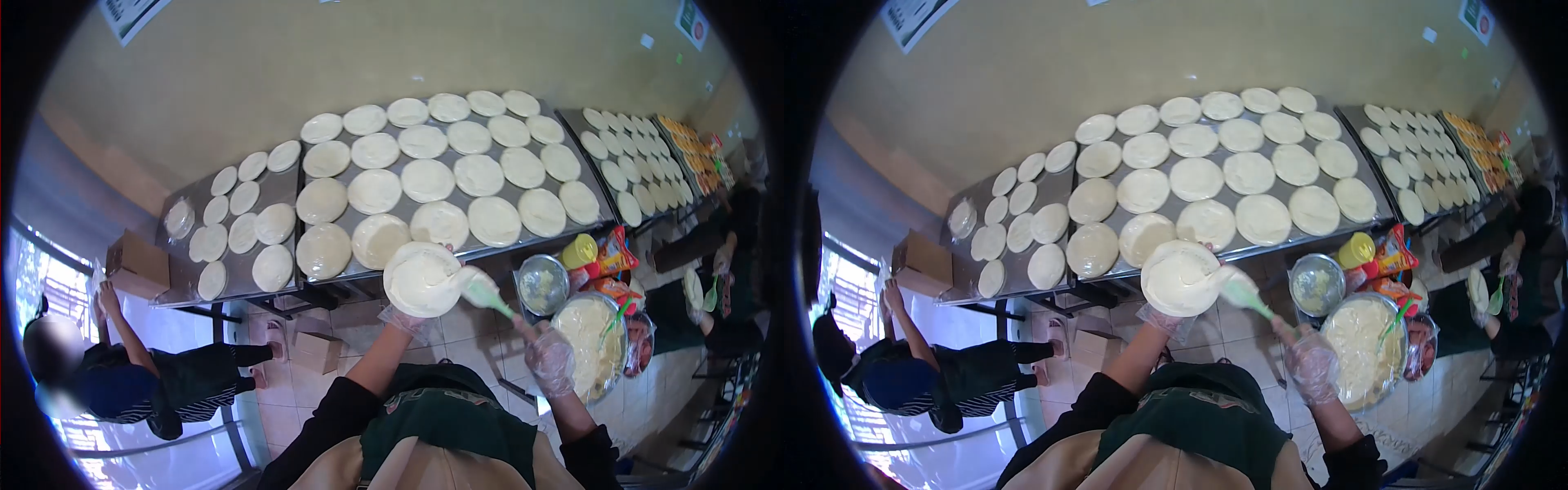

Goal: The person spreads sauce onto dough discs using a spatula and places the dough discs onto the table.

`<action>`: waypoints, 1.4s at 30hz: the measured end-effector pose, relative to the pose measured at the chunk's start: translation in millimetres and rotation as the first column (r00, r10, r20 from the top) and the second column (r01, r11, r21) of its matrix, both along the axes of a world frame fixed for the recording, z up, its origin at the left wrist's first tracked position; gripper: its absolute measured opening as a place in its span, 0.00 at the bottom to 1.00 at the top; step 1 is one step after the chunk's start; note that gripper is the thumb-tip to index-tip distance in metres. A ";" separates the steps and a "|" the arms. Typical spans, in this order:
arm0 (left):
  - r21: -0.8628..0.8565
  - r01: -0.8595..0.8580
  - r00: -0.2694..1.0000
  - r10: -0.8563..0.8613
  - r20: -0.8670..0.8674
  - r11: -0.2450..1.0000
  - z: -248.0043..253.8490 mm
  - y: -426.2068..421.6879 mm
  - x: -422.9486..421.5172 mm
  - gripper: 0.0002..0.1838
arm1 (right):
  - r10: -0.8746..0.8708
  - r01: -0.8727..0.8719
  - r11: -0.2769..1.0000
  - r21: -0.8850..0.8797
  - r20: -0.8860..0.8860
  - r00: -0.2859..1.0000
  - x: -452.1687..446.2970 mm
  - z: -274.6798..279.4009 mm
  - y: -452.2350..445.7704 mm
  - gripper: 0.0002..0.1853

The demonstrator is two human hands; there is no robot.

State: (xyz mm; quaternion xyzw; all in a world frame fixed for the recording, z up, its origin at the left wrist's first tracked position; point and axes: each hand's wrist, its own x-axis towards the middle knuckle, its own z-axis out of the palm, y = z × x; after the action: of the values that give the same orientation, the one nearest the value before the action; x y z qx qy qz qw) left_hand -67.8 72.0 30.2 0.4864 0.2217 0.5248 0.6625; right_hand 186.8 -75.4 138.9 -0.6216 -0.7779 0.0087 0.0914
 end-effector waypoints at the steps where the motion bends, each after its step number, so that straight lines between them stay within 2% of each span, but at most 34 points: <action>1: -0.199 0.174 0.905 -0.077 0.418 0.964 2.0 -1.1 -13.3 0.33 | 0.015 -0.004 0.991 0.136 -0.083 0.996 -2.9 -2.4 11.4 0.33; 2: -0.288 0.405 0.641 -0.045 0.766 0.868 8.0 -0.6 -24.9 0.34 | 0.032 -0.021 0.990 0.141 -0.080 0.996 -13.7 -1.2 19.6 0.33; 3: -0.283 0.393 0.640 -0.039 0.767 0.875 7.4 1.7 -32.3 0.34 | 0.075 -0.047 0.984 0.171 -0.162 0.984 -28.5 0.5 26.2 0.34; 4: -0.278 0.237 0.800 -0.025 0.600 0.931 8.4 3.4 -37.6 0.34 | 0.117 -0.068 0.977 0.201 -0.244 0.963 -45.2 2.3 31.3 0.34; 5: -0.237 0.083 0.915 0.020 0.402 0.968 6.5 4.2 -44.7 0.35 | 0.190 -0.152 0.973 0.172 -0.231 0.954 -66.2 6.0 33.6 0.32; 6: -0.232 0.074 0.915 0.027 0.402 0.970 6.1 5.4 -53.8 0.35 | 0.200 -0.161 0.971 0.177 -0.230 0.952 -83.7 0.5 35.0 0.32; 7: -0.293 0.203 0.759 0.038 0.649 0.934 5.9 7.5 -63.0 0.34 | 0.253 -0.223 0.962 0.159 -0.202 0.946 -100.0 -12.4 36.6 0.31; 8: -0.307 0.344 0.539 0.081 0.838 0.888 8.6 8.2 -71.8 0.32 | 0.305 -0.283 0.949 0.138 -0.173 0.937 -112.5 -21.9 41.3 0.30; 9: -0.303 0.337 0.536 0.083 0.840 0.892 10.5 4.9 -81.5 0.32 | 0.283 -0.260 0.953 0.154 -0.152 0.947 -119.4 -26.5 48.2 0.28; 10: -0.319 0.141 0.748 0.110 0.654 0.937 12.2 0.4 -91.9 0.32 | 0.294 -0.271 0.950 0.158 -0.147 0.944 -127.1 -29.5 56.6 0.28; 11: -0.281 -0.058 0.891 0.177 0.418 0.958 11.0 -3.5 -102.3 0.31 | 0.253 -0.229 0.956 0.182 -0.120 0.960 -135.8 -29.8 65.1 0.28; 12: -0.281 -0.068 0.888 0.186 0.420 0.957 8.7 -5.1 -112.8 0.31 | 0.208 -0.185 0.961 0.207 -0.097 0.973 -145.2 -28.7 72.5 0.27; 15: -0.418 -0.047 0.825 0.271 0.496 0.907 -7.0 -0.1 -143.6 0.31 | 0.214 -0.160 0.955 0.250 -0.209 0.954 -170.1 -24.6 95.2 0.26; 17: -0.318 0.231 0.566 0.139 0.812 0.919 -16.9 6.2 -162.4 0.31 | 0.188 -0.116 0.961 0.251 -0.285 0.940 -183.3 -18.6 108.3 0.25; 20: -0.370 0.156 0.633 0.195 0.749 0.916 -21.9 19.2 -184.0 0.31 | 0.135 -0.041 0.972 0.232 -0.409 0.902 -194.6 -14.2 119.9 0.24; 22: -0.350 0.133 0.624 0.196 0.757 0.927 -41.1 32.0 -192.7 0.32 | 0.129 -0.048 0.976 0.213 -0.384 0.914 -208.8 -2.8 110.3 0.24; 23: -0.332 0.120 0.620 0.190 0.761 0.936 -48.9 35.5 -196.6 0.32 | 0.264 -0.192 0.956 0.223 -0.363 0.894 -213.1 -3.5 103.0 0.25; 24: -0.334 0.118 0.618 0.194 0.762 0.935 -26.7 31.8 -201.5 0.32 | 0.391 -0.326 0.917 0.231 -0.344 0.854 -217.6 -6.2 94.8 0.26; 25: -0.288 -0.062 0.779 0.227 0.585 0.956 -3.8 26.0 -205.9 0.32 | 0.407 -0.377 0.911 0.168 -0.205 0.890 -222.7 -13.4 86.6 0.27; 26: -0.197 -0.223 0.882 0.284 0.376 0.955 18.7 21.3 -210.5 0.31 | 0.406 -0.377 0.911 0.168 -0.205 0.890 -226.0 -23.2 84.9 0.27; 27: -0.196 -0.224 0.881 0.285 0.378 0.955 26.0 20.7 -215.7 0.31 | 0.383 -0.342 0.914 0.218 -0.186 0.905 -227.0 -34.7 87.3 0.28; 29: 0.128 -0.399 0.913 0.407 -0.040 0.908 33.0 19.8 -226.4 0.32 | 0.303 -0.235 0.931 0.279 -0.232 0.924 -228.5 -42.4 97.9 0.28; 30: 0.127 -0.404 0.911 0.411 -0.041 0.906 33.4 21.4 -232.2 0.32 | 0.307 -0.240 0.930 0.278 -0.233 0.923 -230.6 -41.5 104.6 0.28; 31: -0.130 -0.251 0.903 0.280 0.327 0.959 33.8 22.7 -238.0 0.31 | 0.233 -0.149 0.943 0.297 -0.275 0.933 -233.5 -39.9 110.4 0.28; 32: -0.295 0.001 0.718 0.205 0.665 0.955 29.6 24.9 -242.9 0.31 | 0.159 -0.056 0.948 0.313 -0.316 0.935 -238.0 -36.8 115.0 0.28; 33: -0.293 -0.002 0.717 0.205 0.666 0.956 26.0 29.0 -247.0 0.31 | 0.172 -0.032 0.944 0.329 -0.406 0.897 -244.3 -32.6 117.5 0.28; 34: -0.296 0.089 0.706 0.149 0.693 0.951 22.3 33.3 -250.1 0.31 | 0.177 -0.037 0.944 0.329 -0.406 0.897 -246.9 -24.3 119.8 0.28; 36: -0.294 0.267 0.667 0.044 0.744 0.918 7.9 41.6 -256.8 0.32 | 0.457 -0.384 0.884 0.267 -0.313 0.833 -252.4 -0.7 124.0 0.29; 37: -0.287 0.354 0.640 -0.006 0.769 0.890 1.5 44.4 -260.2 0.33 | 0.550 -0.526 0.823 0.213 -0.072 0.832 -254.7 8.8 127.4 0.33; 38: -0.276 0.437 0.607 -0.054 0.793 0.856 -1.4 45.3 -263.5 0.33 | 0.554 -0.530 0.821 0.214 -0.072 0.829 -260.1 12.9 132.2 0.33; 39: -0.077 0.030 0.999 -0.028 0.028 0.997 23.7 31.0 -265.2 0.32 | 0.600 -0.596 0.789 0.149 0.023 0.800 -266.8 16.2 136.5 0.35; 40: -0.077 0.026 0.999 -0.023 0.029 0.997 20.7 26.5 -269.5 0.32 | 0.644 -0.653 0.753 0.078 0.114 0.757 -273.6 19.5 141.4 0.37; 41: -0.214 0.212 0.882 -0.093 0.462 0.954 18.9 21.5 -273.2 0.32 | 0.649 -0.658 0.749 0.078 0.117 0.752 -280.4 23.6 147.7 0.37; 42: -0.245 0.428 0.588 -0.062 0.807 0.870 17.4 18.7 -276.7 0.32 | 0.640 -0.648 0.754 0.103 0.104 0.761 -287.7 27.8 154.3 0.38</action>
State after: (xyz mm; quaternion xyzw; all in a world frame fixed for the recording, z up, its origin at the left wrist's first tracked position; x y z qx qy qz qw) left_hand -344.5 90.7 47.5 0.0853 -0.0515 0.5232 0.8464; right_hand -100.9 78.9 166.8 -0.3084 -0.9455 -0.0315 0.0998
